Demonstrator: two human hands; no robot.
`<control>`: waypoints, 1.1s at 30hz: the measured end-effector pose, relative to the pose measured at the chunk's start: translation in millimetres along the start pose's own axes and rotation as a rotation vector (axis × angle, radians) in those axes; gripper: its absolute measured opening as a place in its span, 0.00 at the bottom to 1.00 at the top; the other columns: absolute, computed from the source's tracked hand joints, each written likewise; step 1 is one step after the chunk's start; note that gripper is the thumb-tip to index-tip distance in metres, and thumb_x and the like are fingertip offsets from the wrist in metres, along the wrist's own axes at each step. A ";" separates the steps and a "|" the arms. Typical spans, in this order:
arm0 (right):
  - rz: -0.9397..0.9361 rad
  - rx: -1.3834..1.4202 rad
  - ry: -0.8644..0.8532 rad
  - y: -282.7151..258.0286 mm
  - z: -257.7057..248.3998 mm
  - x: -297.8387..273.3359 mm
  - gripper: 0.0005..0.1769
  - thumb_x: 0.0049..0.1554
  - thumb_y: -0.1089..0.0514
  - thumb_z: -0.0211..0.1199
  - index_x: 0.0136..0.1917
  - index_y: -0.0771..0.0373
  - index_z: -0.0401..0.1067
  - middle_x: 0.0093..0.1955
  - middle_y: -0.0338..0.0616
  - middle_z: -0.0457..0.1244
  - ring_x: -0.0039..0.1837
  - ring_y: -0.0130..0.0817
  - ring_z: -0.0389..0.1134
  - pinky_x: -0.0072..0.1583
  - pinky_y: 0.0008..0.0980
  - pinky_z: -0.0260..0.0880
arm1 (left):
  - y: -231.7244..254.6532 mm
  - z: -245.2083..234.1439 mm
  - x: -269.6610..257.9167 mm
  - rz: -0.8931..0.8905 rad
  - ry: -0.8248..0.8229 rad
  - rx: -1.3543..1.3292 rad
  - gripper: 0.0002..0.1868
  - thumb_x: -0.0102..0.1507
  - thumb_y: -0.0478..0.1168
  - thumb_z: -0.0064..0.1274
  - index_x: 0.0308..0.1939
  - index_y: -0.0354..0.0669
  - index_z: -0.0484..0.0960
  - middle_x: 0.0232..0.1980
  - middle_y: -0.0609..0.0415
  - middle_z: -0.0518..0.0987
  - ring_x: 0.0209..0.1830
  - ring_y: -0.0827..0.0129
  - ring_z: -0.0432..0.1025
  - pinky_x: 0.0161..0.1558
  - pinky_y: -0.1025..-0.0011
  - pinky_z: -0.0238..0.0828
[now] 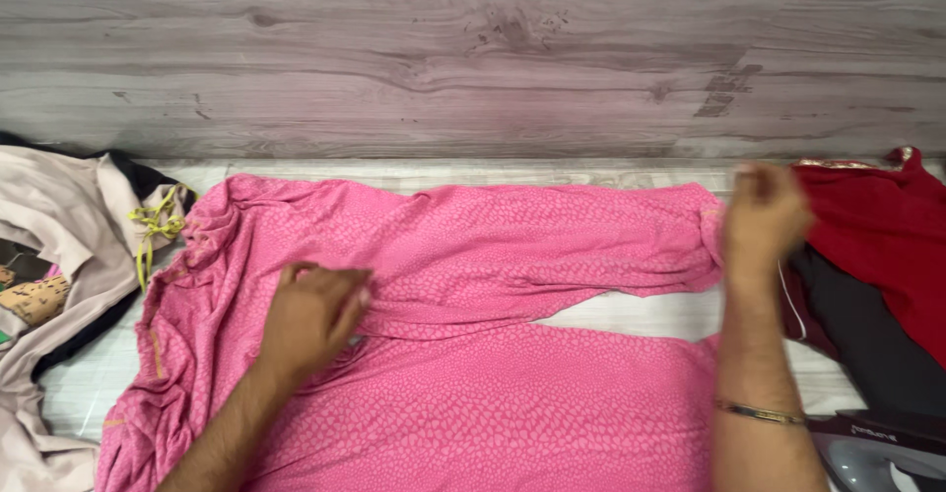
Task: The person irons a red towel on a white ironing board, smoothing it with both hands and using a steam iron. After finishing the red towel, the person picks up a pink patterned garment, lays it flat, and begins ironing it as well.
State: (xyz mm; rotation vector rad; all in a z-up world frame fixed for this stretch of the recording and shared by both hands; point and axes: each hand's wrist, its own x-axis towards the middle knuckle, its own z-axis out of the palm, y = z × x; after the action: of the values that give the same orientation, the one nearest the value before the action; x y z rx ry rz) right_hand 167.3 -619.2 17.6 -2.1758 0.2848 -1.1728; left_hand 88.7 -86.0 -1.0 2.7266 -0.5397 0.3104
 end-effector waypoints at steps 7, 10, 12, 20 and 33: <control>-0.100 -0.371 -0.720 -32.9 90.4 -71.1 0.33 0.65 0.35 0.48 0.74 0.55 0.64 0.75 0.53 0.56 0.76 0.51 0.55 0.72 0.54 0.56 | -67.7 20.4 80.4 -0.116 0.203 -0.071 0.21 0.72 0.50 0.44 0.61 0.43 0.81 0.54 0.45 0.83 0.54 0.53 0.77 0.59 0.54 0.73; 0.008 -0.695 -0.897 -18.9 94.2 -65.1 0.43 0.62 0.25 0.34 0.82 0.45 0.44 0.85 0.43 0.36 0.84 0.47 0.35 0.76 0.61 0.40 | -110.0 42.3 80.5 -0.206 0.178 0.198 0.32 0.69 0.59 0.42 0.69 0.43 0.73 0.69 0.44 0.72 0.70 0.53 0.66 0.66 0.44 0.59; 0.091 -0.783 -0.923 -5.1 88.5 -54.2 0.46 0.60 0.21 0.29 0.84 0.40 0.37 0.87 0.38 0.29 0.86 0.43 0.29 0.77 0.62 0.35 | -124.3 50.4 76.1 -0.280 0.117 0.322 0.40 0.66 0.66 0.39 0.73 0.45 0.66 0.78 0.46 0.61 0.78 0.56 0.55 0.70 0.38 0.46; 0.094 -0.797 -0.865 28.5 108.2 -25.2 0.46 0.58 0.20 0.31 0.83 0.36 0.39 0.88 0.36 0.30 0.86 0.40 0.30 0.78 0.59 0.33 | -125.0 41.7 97.5 -0.487 -0.087 0.268 0.49 0.61 0.77 0.32 0.79 0.57 0.50 0.84 0.57 0.44 0.83 0.61 0.39 0.70 0.29 0.31; -0.017 -0.696 -0.643 8.1 114.8 -40.4 0.42 0.66 0.26 0.38 0.79 0.55 0.60 0.82 0.56 0.50 0.84 0.52 0.48 0.75 0.64 0.45 | -54.1 50.4 81.6 -0.390 0.023 0.245 0.43 0.68 0.66 0.29 0.79 0.41 0.53 0.83 0.43 0.49 0.83 0.53 0.45 0.72 0.35 0.37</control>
State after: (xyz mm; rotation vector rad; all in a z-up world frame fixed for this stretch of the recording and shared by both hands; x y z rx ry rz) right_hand 237.7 -556.6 -60.0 -3.0182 0.4289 -0.3286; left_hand 191.6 -84.4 -40.3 2.9760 0.0467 0.3223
